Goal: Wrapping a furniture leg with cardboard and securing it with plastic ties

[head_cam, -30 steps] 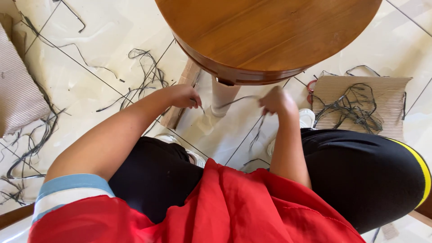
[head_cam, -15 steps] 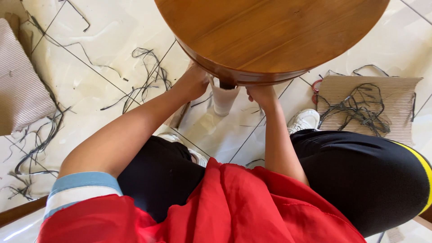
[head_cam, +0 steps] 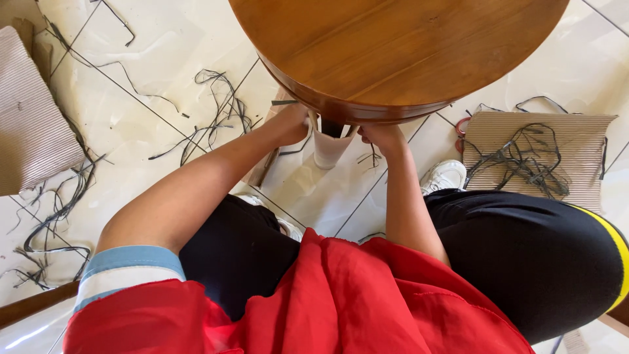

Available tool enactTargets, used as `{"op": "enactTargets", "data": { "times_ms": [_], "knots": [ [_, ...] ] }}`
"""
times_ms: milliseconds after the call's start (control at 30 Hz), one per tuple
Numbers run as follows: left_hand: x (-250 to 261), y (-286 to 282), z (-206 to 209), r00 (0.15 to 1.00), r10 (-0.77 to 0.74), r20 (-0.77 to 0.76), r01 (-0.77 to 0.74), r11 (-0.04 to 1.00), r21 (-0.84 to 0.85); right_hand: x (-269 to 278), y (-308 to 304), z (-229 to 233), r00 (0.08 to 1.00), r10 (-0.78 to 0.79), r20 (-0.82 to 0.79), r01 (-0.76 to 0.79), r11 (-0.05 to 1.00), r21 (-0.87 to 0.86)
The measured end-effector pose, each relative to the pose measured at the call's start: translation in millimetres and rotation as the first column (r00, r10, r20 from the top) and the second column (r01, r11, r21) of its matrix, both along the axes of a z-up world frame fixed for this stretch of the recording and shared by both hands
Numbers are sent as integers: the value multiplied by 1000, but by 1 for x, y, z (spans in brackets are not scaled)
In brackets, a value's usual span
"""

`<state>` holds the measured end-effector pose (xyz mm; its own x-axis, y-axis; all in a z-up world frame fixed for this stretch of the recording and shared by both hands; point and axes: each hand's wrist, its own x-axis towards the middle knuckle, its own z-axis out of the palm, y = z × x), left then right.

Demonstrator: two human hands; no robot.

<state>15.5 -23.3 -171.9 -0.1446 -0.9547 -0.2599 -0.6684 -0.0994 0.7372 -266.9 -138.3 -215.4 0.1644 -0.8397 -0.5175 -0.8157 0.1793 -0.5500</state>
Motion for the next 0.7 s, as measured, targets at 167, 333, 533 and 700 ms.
{"op": "enactTargets", "data": {
  "times_ms": [167,333,533,700],
  "knots": [
    [10,5,1,997,-54,63,42,982,182,0,1,-14,997,43,60,-44,999,16],
    [6,5,26,980,-102,172,59,969,239,-2,-2,-29,990,82,119,-86,996,28],
    [0,6,36,952,-298,67,237,859,453,-10,5,-6,971,139,194,-150,988,42],
    [-26,19,32,955,-284,-87,257,643,721,-4,38,126,916,320,241,-393,609,689]
  ]
}}
